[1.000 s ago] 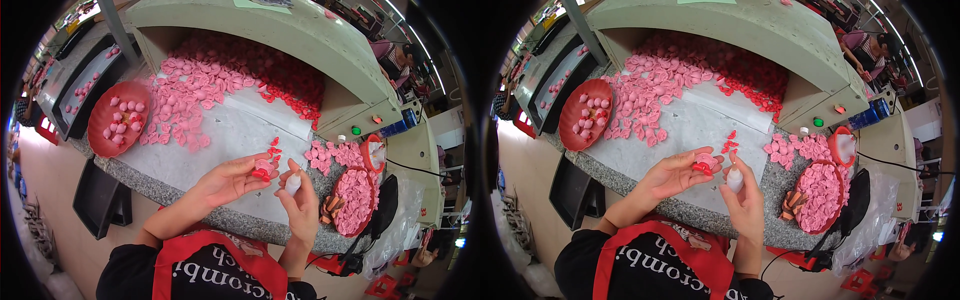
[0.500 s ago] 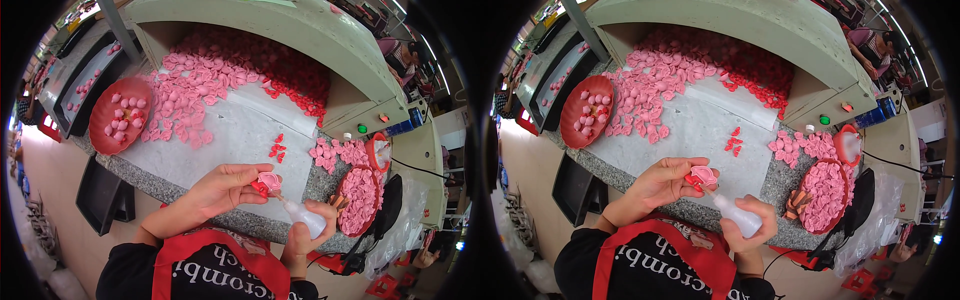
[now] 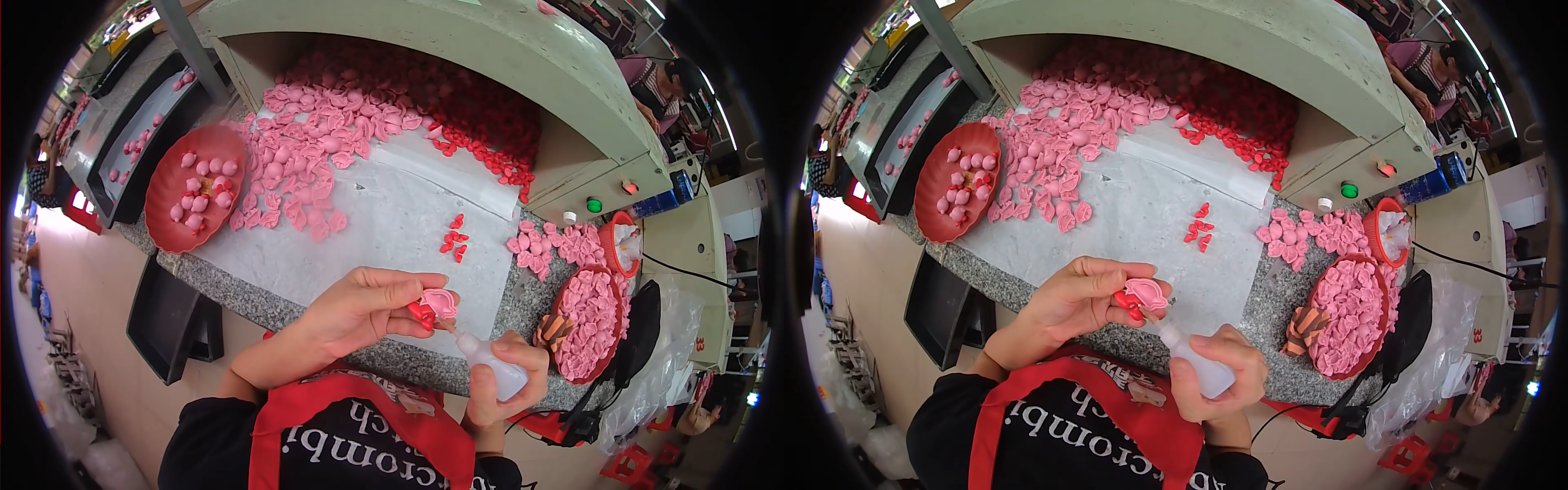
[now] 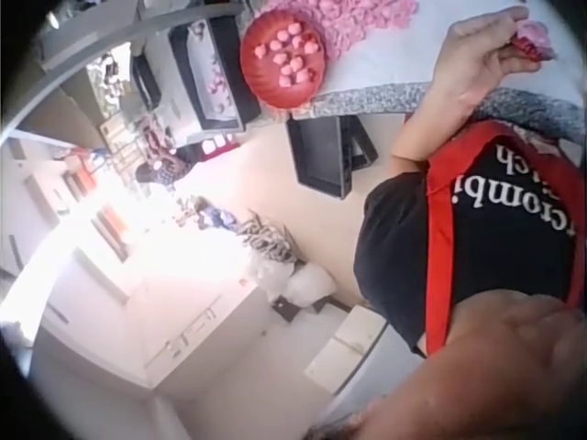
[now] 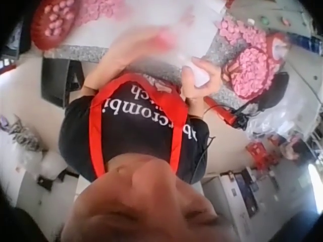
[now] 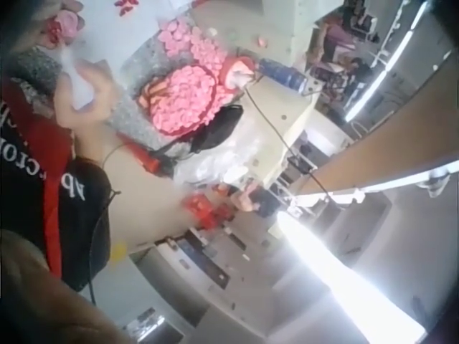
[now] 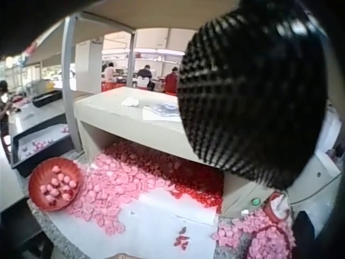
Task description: Assembling small pink clay components using a glue bottle at a workbench.
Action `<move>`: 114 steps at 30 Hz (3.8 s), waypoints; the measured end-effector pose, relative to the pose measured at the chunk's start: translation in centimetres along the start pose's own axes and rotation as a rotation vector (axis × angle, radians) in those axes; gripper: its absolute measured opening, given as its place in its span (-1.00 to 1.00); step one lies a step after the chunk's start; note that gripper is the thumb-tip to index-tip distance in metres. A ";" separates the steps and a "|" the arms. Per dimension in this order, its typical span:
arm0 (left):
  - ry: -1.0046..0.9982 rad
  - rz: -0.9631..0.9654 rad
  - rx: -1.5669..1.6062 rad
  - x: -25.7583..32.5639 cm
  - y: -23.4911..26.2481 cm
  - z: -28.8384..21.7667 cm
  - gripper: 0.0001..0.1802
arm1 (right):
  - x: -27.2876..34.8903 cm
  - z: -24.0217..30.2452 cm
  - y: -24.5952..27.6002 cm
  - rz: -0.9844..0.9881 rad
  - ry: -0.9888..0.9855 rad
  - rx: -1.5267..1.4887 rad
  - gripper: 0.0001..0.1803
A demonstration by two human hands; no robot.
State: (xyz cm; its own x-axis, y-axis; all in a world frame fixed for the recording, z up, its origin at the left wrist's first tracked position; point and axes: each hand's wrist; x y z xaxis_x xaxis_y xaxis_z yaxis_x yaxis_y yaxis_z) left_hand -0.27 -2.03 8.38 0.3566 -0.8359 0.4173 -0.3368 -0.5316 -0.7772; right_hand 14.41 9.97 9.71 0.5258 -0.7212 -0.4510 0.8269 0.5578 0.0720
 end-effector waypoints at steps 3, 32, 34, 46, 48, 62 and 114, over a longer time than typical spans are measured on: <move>0.010 0.009 0.011 0.0 -0.1 -0.1 -0.61 | 0.0 -0.1 0.1 0.021 0.009 0.002 -0.72; 0.014 -0.012 -0.030 -0.1 -0.1 0.1 -0.63 | -0.4 0.0 0.4 0.082 0.101 0.045 -0.75; 0.018 -0.012 -0.031 -0.1 -0.2 0.1 -0.63 | -0.5 0.0 0.4 0.074 0.104 0.032 -0.75; 0.020 -0.034 -0.040 -0.2 -0.4 0.2 -0.64 | -0.5 0.1 0.7 0.080 0.097 0.037 -0.75; 0.018 -0.032 -0.037 -0.2 -0.3 0.2 -0.65 | -0.5 0.1 0.6 0.081 0.097 0.037 -0.76; 0.016 -0.029 -0.042 -0.2 -0.2 0.2 -0.66 | -0.6 0.4 0.7 0.083 0.113 0.057 -0.78; 0.024 -0.023 -0.050 -0.2 0.0 0.4 -0.65 | -2.0 1.1 0.7 0.137 0.321 0.127 -0.73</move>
State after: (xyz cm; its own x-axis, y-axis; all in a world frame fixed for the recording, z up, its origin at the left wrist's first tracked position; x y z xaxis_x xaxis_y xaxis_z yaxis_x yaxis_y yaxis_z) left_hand 0.02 -1.78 8.11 0.3437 -0.8263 0.4462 -0.3722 -0.5561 -0.7431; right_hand 14.14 11.31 11.59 0.5603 -0.4665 -0.6844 0.7820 0.5702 0.2517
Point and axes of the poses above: each hand's wrist, its own x-axis away from the middle knuckle, its own y-axis out of the back of the hand, z = x × y, and after that the axes turned 10 degrees about -z, right-handed
